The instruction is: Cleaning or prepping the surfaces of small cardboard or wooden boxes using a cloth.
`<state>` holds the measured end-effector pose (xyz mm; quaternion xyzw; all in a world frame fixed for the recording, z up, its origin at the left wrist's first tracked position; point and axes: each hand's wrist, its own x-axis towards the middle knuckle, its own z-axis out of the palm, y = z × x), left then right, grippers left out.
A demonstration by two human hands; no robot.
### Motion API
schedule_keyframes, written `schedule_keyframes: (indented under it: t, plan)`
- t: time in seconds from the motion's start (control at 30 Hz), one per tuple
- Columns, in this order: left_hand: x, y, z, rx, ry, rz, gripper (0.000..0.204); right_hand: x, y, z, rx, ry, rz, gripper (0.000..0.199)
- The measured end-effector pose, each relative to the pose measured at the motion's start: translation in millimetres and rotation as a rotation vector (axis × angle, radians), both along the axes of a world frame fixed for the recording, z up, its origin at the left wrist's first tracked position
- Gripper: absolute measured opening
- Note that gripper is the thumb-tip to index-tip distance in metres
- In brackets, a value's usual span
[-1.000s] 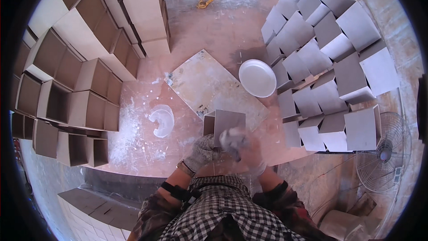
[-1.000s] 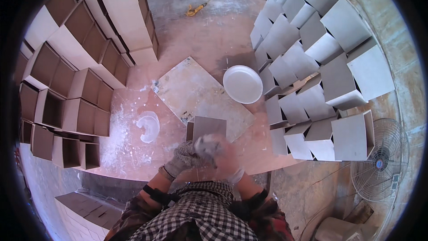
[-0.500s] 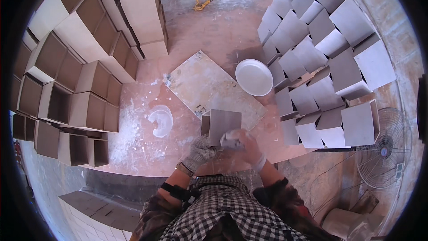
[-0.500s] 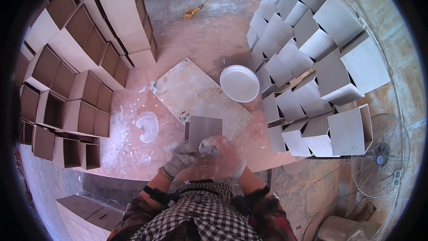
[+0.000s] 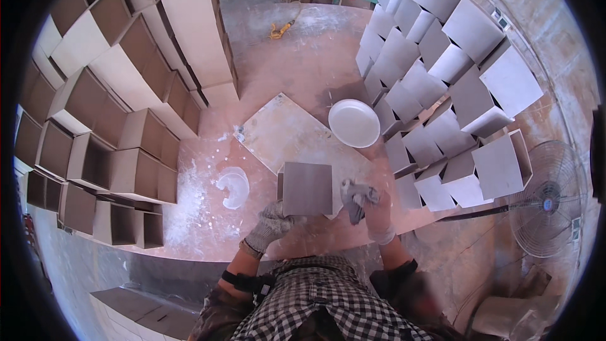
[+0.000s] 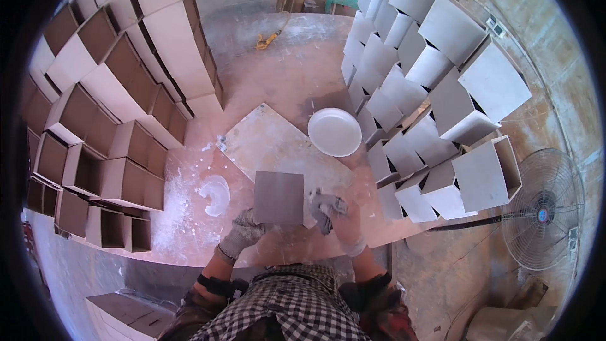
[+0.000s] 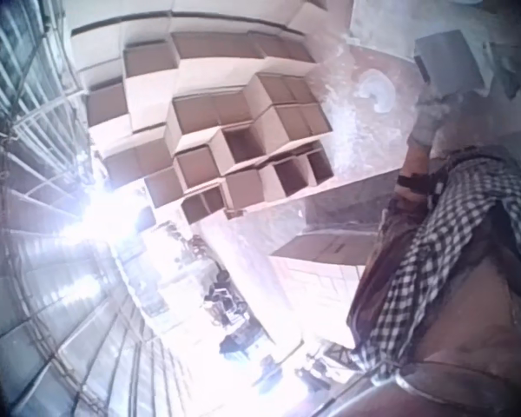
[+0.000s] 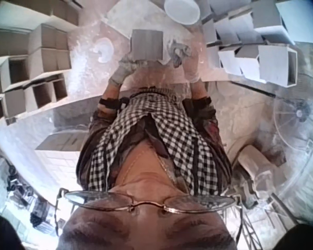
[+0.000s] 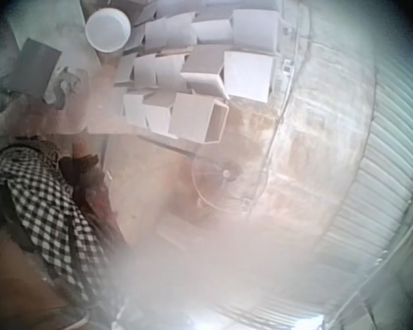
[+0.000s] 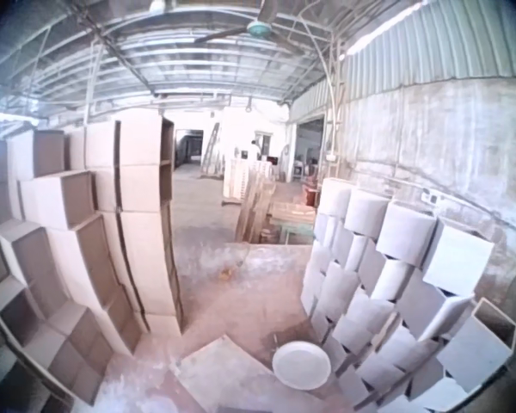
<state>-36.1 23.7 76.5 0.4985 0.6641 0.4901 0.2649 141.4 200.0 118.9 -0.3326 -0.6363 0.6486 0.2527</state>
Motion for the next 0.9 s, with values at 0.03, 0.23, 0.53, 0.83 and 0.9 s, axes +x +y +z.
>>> schedule_keyframes:
  t: [0.03, 0.23, 0.53, 0.83, 0.9]
  plan:
    - [-2, -1, 5, 0.002, 0.111, -0.011, 0.016, -10, 6, 6, 0.058, -0.02, -0.034, 0.031]
    - [-4, -19, -3, -0.084, 0.239, -0.039, 0.019, -75, 12, 20, 0.805, 0.179, 0.345, 0.031]
    - [-7, -30, -33, -0.106, -0.011, -0.063, 0.025, -76, -9, -30, 0.802, 0.034, 0.446, 0.039]
    - [0, -38, -48, -0.019, 0.108, -0.077, 0.022, -25, -54, -26, 0.786, 0.067, 0.506, 0.038]
    - [0, -38, -52, -0.025, 0.121, -0.107, 0.023, -48, -30, -55, 0.78, 0.049, 0.41, 0.04]
